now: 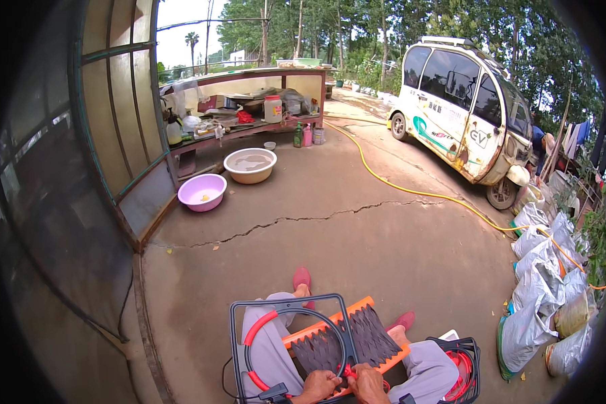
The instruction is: The person is winding and tying red string around a black furniture frame component.
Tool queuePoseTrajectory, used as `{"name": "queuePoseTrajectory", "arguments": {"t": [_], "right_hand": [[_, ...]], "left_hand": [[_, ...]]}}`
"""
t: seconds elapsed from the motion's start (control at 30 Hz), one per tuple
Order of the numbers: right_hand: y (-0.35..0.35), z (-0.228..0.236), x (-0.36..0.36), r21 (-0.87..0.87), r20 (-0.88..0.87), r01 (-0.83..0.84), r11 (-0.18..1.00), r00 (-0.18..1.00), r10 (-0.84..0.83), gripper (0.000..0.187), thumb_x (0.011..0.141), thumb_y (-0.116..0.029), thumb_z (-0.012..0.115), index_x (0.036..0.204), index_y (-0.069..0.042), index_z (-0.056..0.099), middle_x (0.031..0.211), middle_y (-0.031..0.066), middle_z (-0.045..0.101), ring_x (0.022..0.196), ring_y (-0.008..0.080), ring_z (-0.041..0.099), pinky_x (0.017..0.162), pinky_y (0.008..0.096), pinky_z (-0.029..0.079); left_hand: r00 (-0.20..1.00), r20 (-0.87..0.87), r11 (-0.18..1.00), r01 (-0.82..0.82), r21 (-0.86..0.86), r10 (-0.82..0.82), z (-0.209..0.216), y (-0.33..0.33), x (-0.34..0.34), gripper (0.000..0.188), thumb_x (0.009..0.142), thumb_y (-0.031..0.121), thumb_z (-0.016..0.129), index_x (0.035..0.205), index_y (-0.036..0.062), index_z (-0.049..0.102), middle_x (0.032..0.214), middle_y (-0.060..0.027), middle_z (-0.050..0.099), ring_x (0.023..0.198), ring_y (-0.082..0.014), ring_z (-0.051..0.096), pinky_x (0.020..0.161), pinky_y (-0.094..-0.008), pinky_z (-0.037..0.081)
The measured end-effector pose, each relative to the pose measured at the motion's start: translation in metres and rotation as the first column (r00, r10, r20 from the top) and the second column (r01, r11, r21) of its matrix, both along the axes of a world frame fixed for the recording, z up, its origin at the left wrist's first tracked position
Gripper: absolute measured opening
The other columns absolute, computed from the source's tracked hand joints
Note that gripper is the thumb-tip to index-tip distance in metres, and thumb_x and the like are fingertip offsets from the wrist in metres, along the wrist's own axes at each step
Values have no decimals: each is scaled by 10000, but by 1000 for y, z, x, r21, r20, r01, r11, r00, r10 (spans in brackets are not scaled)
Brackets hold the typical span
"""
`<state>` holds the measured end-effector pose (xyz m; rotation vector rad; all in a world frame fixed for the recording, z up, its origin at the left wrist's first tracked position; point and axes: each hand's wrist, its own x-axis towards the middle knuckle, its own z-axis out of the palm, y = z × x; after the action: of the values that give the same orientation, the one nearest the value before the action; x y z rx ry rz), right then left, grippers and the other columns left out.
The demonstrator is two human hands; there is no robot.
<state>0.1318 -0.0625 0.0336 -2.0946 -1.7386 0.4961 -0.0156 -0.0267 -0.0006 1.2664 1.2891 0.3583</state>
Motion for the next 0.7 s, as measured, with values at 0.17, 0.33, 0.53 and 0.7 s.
{"name": "queuePoseTrajectory", "arguments": {"t": [0.17,0.33,0.53,0.7], "right_hand": [[17,15,-24,59,-256,57,997,966,-40,210,928,-184,471,1069,-63,569,814,260,638,751,444,624,632,525,479],[21,-53,-17,141,-448,86,986,894,-14,194,952,-155,481,1108,-40,503,770,189,646,684,331,643,563,423,487],[36,6,-8,-124,56,-134,983,988,142,383,762,-280,701,1053,-40,634,965,185,636,907,373,603,765,470,459],[43,-11,-14,66,294,-333,941,907,300,414,690,-386,763,940,-63,696,1192,108,536,1088,287,444,847,436,351]], "left_hand": [[990,-131,978,-15,209,43,-28,9,-10,208,848,269,687,812,64,704,581,-32,639,531,-123,619,528,-293,469],[992,-90,862,-30,507,88,-23,-2,1,185,790,219,638,730,54,694,654,-193,638,576,-309,652,552,-419,498],[996,-6,902,-75,426,86,-60,-8,2,190,787,204,626,732,34,692,642,-191,641,586,-316,658,561,-427,502],[999,10,878,-48,476,49,-49,-4,4,190,786,201,624,746,30,699,653,-199,645,592,-324,661,564,-436,507]]}}
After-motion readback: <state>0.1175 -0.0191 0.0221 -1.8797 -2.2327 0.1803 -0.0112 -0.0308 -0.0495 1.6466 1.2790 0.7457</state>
